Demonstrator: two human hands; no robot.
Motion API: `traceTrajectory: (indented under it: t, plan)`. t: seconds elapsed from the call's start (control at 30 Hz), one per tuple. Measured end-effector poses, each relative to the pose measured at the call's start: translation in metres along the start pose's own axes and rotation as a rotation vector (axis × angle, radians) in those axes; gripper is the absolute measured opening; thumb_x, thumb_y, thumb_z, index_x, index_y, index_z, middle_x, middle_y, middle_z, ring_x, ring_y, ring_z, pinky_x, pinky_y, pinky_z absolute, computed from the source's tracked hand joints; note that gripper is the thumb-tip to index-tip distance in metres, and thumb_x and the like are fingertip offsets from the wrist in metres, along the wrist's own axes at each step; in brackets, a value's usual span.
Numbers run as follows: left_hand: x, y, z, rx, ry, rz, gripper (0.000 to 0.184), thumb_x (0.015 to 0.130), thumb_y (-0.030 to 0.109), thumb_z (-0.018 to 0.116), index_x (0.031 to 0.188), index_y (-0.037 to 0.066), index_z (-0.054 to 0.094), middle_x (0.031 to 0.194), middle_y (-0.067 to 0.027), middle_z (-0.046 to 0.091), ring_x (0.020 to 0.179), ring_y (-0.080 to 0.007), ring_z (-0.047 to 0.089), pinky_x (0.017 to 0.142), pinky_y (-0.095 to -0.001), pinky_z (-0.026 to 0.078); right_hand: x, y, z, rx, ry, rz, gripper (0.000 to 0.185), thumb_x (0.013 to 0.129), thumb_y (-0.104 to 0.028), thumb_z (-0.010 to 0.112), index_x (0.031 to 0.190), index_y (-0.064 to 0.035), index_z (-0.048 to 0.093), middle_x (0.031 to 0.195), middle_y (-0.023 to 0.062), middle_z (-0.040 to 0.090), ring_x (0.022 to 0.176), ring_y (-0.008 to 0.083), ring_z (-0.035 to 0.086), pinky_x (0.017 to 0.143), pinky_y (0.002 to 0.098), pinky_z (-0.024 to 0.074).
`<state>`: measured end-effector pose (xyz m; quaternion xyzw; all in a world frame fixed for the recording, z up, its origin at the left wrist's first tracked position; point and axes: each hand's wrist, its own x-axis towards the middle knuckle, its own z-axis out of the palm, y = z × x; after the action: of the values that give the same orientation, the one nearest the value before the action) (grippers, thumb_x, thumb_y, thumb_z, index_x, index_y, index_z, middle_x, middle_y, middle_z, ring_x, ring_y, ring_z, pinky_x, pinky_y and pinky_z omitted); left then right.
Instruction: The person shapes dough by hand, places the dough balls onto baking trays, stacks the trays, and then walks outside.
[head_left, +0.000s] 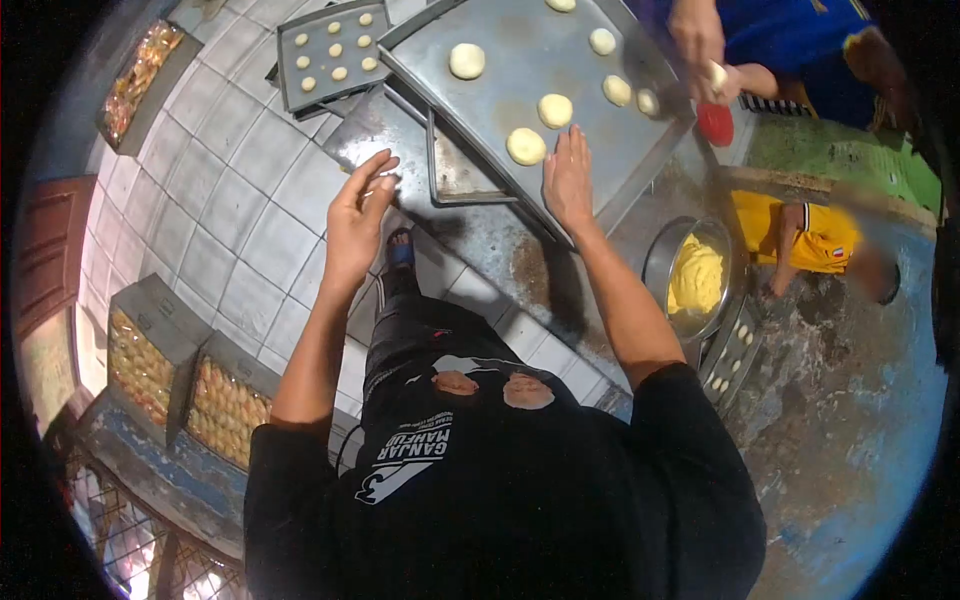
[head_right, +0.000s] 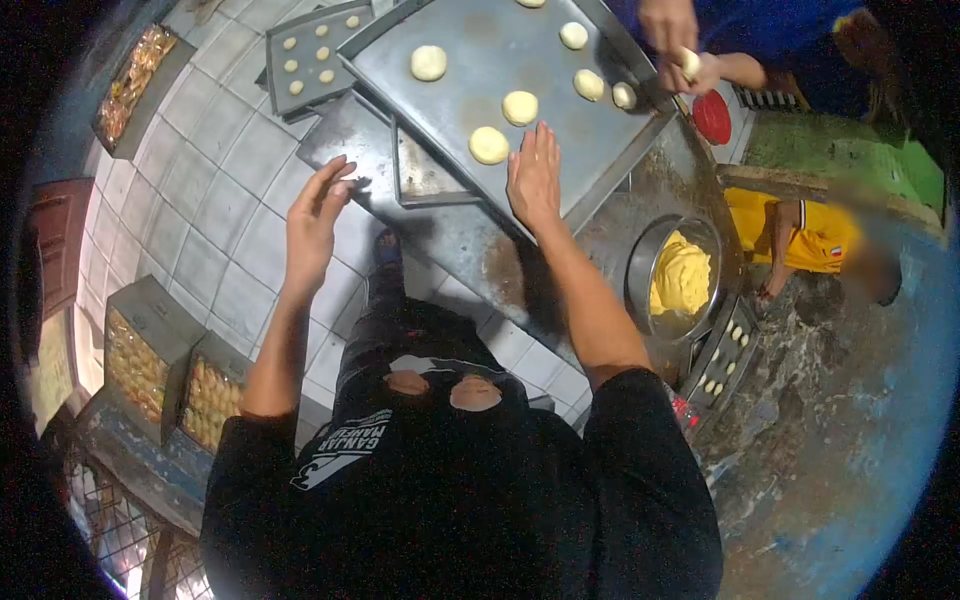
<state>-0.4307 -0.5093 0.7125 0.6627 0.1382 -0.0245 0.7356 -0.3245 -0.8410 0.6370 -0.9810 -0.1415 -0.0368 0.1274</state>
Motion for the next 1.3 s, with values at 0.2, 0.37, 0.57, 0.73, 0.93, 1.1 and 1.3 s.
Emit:
traceTrajectory:
  t: [0.2, 0.37, 0.57, 0.73, 0.93, 1.1, 1.3]
  plan:
    - [0.003, 0.011, 0.013, -0.154, -0.029, -0.043, 0.036, 0.103, 0.013, 0.051, 0.134, -0.004, 0.056, 0.125, -0.0144, 0.064, 0.107, -0.0196, 0.063, 0.096, -0.0319, 0.050, 0.025, 0.005, -0.063, 0.343, -0.236, 0.154, 0.060, 0.104, -0.040, 0.043, 0.146, 0.0030, 0.043, 0.152, 0.0191, 0.043, 0.140, 0.0337, 0.041, 0.117, 0.0433, 0.0294]
    - [-0.017, 0.013, 0.031, -0.240, -0.077, 0.086, 0.030, 0.103, 0.014, 0.052, 0.128, -0.001, 0.060, 0.113, -0.0087, 0.067, 0.097, -0.0129, 0.062, 0.084, -0.0265, 0.052, 0.048, -0.022, -0.091, 0.627, -0.212, 0.392, 0.035, 0.095, -0.025, 0.059, 0.117, 0.0010, 0.066, 0.113, 0.0170, 0.070, 0.108, 0.0272, 0.064, 0.097, 0.0401, 0.0484]
    - [-0.051, 0.012, 0.095, -0.036, -0.106, 0.093, 0.033, 0.104, 0.018, 0.054, 0.133, 0.003, 0.055, 0.118, -0.0124, 0.064, 0.091, -0.0132, 0.065, 0.075, -0.0242, 0.054, 0.001, -0.073, -0.089, 0.572, -0.045, 0.227, 0.036, 0.084, -0.021, 0.064, 0.111, 0.0012, 0.068, 0.105, 0.0258, 0.069, 0.103, 0.0384, 0.067, 0.090, 0.0453, 0.0512]
    - [-0.101, 0.007, 0.181, -0.167, -0.209, -0.072, 0.042, 0.108, 0.028, 0.043, 0.137, -0.001, 0.050, 0.122, -0.0105, 0.062, 0.097, -0.0159, 0.061, 0.082, -0.0299, 0.050, -0.136, -0.093, -0.169, 0.534, 0.145, 0.013, 0.033, 0.085, -0.020, 0.070, 0.110, 0.0019, 0.068, 0.100, 0.0221, 0.068, 0.095, 0.0372, 0.067, 0.086, 0.0438, 0.0525]
    - [-0.193, -0.021, 0.258, 0.102, -0.259, 0.170, 0.037, 0.108, 0.032, 0.045, 0.097, 0.002, 0.063, 0.085, -0.0033, 0.062, 0.079, -0.0122, 0.057, 0.069, -0.0305, 0.047, -0.278, -0.055, -0.196, 0.588, 0.418, 0.082, 0.033, 0.085, -0.018, 0.072, 0.112, 0.0012, 0.069, 0.097, 0.0199, 0.068, 0.090, 0.0352, 0.067, 0.081, 0.0419, 0.0532]
    - [-0.242, -0.034, 0.330, -0.022, -0.383, -0.047, 0.041, 0.106, 0.036, 0.047, 0.086, 0.003, 0.062, 0.076, -0.0034, 0.059, 0.069, -0.0106, 0.053, 0.060, -0.0312, 0.044, -0.358, -0.015, -0.172, 1.144, 0.365, 0.622, 0.024, 0.095, -0.012, 0.066, 0.115, 0.0011, 0.067, 0.096, 0.0046, 0.070, 0.084, 0.0109, 0.062, 0.075, 0.0267, 0.0501]
    - [-0.281, -0.039, 0.362, 0.012, -0.542, -0.115, 0.046, 0.103, 0.045, 0.052, 0.110, 0.000, 0.060, 0.088, -0.0062, 0.066, 0.077, -0.0121, 0.058, 0.063, -0.0306, 0.046, -0.411, 0.030, -0.198, 1.479, 0.592, 0.581, 0.021, 0.095, -0.007, 0.065, 0.112, 0.0049, 0.065, 0.095, 0.0041, 0.069, 0.085, 0.0087, 0.062, 0.077, 0.0254, 0.0508]
